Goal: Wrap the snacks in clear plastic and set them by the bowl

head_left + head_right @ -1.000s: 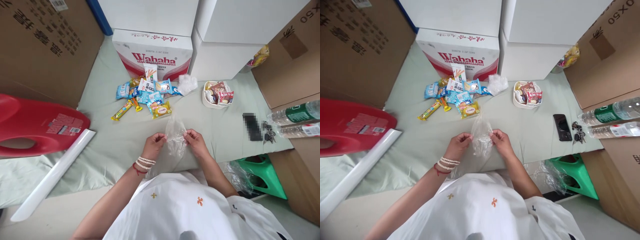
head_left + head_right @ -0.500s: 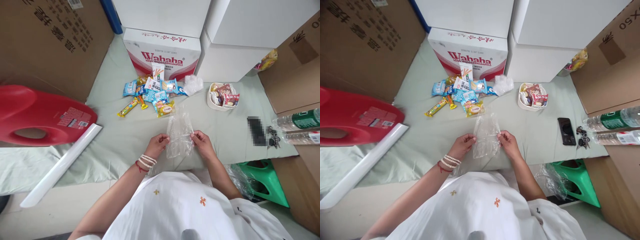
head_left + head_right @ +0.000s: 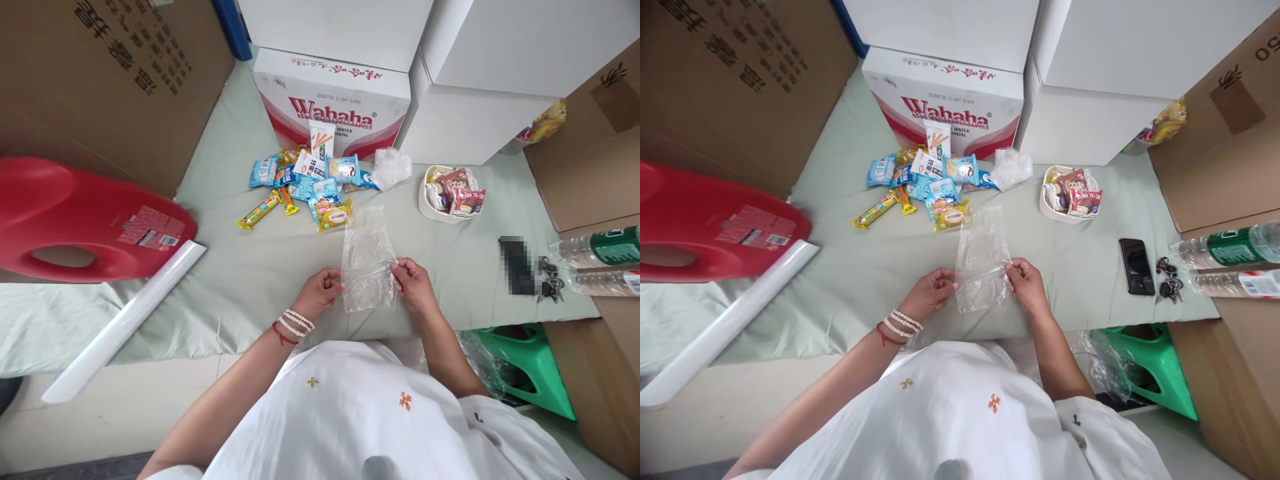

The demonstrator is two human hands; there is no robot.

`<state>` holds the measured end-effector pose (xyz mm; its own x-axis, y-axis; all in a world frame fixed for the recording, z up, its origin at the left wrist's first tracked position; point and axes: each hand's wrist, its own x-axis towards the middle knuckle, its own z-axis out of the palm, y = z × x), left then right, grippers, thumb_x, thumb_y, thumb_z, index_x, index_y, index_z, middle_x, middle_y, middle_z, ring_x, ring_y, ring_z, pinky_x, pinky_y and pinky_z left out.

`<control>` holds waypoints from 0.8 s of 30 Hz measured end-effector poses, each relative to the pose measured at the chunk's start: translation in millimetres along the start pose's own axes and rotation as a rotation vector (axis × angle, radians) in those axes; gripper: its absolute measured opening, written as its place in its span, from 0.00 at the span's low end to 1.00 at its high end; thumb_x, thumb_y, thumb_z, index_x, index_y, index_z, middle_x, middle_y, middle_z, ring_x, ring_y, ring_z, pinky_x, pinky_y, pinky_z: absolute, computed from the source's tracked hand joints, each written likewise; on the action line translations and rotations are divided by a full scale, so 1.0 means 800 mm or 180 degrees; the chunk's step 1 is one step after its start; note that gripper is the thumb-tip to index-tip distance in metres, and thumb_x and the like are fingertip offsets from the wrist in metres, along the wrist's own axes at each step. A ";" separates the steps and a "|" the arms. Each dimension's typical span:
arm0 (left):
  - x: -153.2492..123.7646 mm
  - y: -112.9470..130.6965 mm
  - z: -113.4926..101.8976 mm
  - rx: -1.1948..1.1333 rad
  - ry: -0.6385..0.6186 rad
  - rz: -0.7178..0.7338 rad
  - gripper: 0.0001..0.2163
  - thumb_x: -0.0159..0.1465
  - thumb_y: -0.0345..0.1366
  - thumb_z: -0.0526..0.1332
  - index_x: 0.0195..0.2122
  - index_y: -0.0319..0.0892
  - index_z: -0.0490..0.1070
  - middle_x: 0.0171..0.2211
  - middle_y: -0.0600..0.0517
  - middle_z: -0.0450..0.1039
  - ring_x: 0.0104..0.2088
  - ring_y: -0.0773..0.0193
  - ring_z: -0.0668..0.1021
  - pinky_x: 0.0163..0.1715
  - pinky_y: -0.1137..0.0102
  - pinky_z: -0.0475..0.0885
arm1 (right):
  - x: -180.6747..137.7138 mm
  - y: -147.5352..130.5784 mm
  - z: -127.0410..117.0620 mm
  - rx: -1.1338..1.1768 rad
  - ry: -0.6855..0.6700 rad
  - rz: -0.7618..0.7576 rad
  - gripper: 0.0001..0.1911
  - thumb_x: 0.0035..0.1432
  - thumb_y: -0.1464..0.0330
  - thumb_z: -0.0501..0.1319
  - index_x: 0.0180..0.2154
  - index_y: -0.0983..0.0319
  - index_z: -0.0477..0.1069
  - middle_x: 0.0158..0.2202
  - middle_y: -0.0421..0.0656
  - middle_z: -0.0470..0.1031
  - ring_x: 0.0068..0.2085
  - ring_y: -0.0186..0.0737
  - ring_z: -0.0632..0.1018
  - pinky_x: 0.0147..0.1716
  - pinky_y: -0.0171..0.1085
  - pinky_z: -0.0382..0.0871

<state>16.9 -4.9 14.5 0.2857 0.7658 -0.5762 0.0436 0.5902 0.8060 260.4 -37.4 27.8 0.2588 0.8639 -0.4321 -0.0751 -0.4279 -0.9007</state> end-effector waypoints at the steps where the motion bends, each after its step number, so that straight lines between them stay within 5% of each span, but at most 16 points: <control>1: -0.001 -0.002 0.000 0.0208 0.0212 0.0150 0.20 0.51 0.42 0.71 0.42 0.41 0.70 0.27 0.57 0.72 0.18 0.73 0.63 0.20 0.73 0.58 | 0.001 -0.001 -0.002 0.0032 -0.0003 0.0031 0.21 0.51 0.49 0.70 0.33 0.58 0.71 0.21 0.33 0.67 0.19 0.31 0.60 0.15 0.33 0.50; 5: -0.017 0.001 0.002 0.1496 0.1254 0.1574 0.08 0.58 0.36 0.65 0.38 0.43 0.70 0.34 0.55 0.72 0.25 0.69 0.69 0.31 0.69 0.69 | 0.004 -0.006 -0.003 0.0165 0.0070 0.0026 0.21 0.50 0.50 0.71 0.33 0.58 0.70 0.21 0.33 0.67 0.19 0.30 0.60 0.15 0.32 0.48; 8: -0.033 0.006 0.017 0.2293 0.0634 0.2810 0.04 0.66 0.36 0.60 0.36 0.44 0.72 0.37 0.50 0.73 0.35 0.63 0.75 0.39 0.66 0.72 | 0.003 -0.010 0.004 0.0160 0.0123 0.0009 0.20 0.49 0.50 0.70 0.32 0.58 0.70 0.21 0.33 0.67 0.18 0.30 0.60 0.15 0.32 0.49; 10: -0.038 0.005 0.034 0.2583 0.0109 0.3173 0.07 0.68 0.41 0.61 0.38 0.44 0.73 0.38 0.48 0.74 0.39 0.60 0.77 0.41 0.65 0.73 | 0.001 -0.012 0.008 0.0121 0.0108 0.0010 0.20 0.50 0.50 0.70 0.32 0.58 0.69 0.21 0.33 0.67 0.18 0.30 0.60 0.15 0.32 0.49; 14: -0.032 -0.004 0.073 0.2852 -0.0077 0.2760 0.20 0.62 0.55 0.66 0.41 0.42 0.73 0.37 0.48 0.75 0.33 0.59 0.76 0.32 0.66 0.70 | 0.001 -0.012 0.011 0.0062 0.0085 -0.0073 0.20 0.52 0.50 0.69 0.32 0.58 0.69 0.21 0.33 0.68 0.18 0.30 0.61 0.16 0.32 0.51; 19: -0.021 -0.008 0.089 0.2279 -0.0289 0.2147 0.10 0.68 0.42 0.59 0.35 0.43 0.76 0.31 0.50 0.74 0.31 0.62 0.75 0.34 0.68 0.68 | 0.003 -0.011 0.010 -0.0085 0.0077 -0.0157 0.20 0.53 0.49 0.68 0.33 0.57 0.70 0.22 0.34 0.69 0.18 0.31 0.63 0.17 0.33 0.55; 24: -0.012 -0.009 0.081 0.1140 -0.0410 0.1269 0.13 0.65 0.42 0.59 0.29 0.42 0.78 0.26 0.51 0.76 0.29 0.63 0.75 0.33 0.68 0.69 | -0.015 -0.013 -0.004 0.0138 0.0125 -0.0277 0.26 0.55 0.47 0.68 0.47 0.55 0.70 0.33 0.39 0.75 0.31 0.39 0.76 0.31 0.39 0.76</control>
<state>75.5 -33.1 23.4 0.4606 0.8615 -0.2138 0.2247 0.1198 0.9670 261.2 -44.0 42.5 0.3035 0.8859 -0.3507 -0.0920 -0.3390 -0.9363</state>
